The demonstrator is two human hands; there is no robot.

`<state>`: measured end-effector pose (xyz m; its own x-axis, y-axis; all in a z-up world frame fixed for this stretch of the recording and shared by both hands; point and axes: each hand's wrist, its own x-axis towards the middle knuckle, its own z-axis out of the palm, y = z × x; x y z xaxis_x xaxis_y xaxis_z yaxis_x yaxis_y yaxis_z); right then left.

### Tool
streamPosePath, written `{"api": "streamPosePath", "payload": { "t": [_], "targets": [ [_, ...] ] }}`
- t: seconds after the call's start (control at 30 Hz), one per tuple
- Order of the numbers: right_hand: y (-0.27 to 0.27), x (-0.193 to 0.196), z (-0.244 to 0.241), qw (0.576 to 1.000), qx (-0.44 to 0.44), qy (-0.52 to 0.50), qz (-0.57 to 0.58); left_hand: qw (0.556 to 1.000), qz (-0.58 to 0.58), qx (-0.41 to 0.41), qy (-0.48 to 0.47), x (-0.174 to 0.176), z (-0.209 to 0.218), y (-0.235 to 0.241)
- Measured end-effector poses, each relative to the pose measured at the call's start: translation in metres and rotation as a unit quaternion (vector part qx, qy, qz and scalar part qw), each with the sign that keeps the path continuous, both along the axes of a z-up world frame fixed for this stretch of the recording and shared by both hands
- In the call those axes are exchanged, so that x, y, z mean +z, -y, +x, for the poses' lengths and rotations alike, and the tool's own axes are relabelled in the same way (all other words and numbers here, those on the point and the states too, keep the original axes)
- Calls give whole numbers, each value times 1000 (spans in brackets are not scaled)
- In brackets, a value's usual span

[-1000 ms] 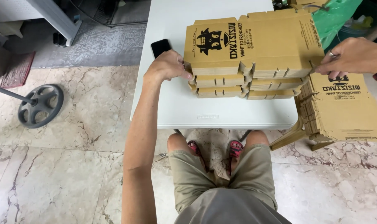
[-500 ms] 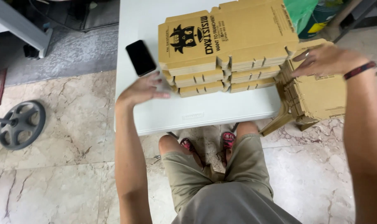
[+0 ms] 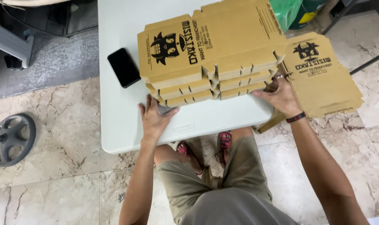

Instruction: Organizing and stacking flat-packed cardboard boxes from a table.

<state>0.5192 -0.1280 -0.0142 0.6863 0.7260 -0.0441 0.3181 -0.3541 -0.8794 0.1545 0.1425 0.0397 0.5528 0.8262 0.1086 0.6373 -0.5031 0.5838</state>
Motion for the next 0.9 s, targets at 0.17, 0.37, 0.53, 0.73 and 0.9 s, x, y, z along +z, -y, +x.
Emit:
{"api": "streamPosePath", "payload": {
  "t": [0.17,0.37,0.53,0.73,0.9],
  "targets": [
    [-1,4,-3,996,-18,-5,84,998,37,6,50,-6,5,0],
    [3,-26,11,996,-25,28,79,996,50,-22,70,-53,-4,-23],
    [-4,-17,15,995,-13,15,93,997,50,-8,62,-92,-5,-48],
    [-40,-19,55,988,10,-27,150,998,-11,3,60,-55,41,-68],
    [-89,-16,106,990,13,3,138,998,-21,6,66,-19,97,-103]
  ]
}}
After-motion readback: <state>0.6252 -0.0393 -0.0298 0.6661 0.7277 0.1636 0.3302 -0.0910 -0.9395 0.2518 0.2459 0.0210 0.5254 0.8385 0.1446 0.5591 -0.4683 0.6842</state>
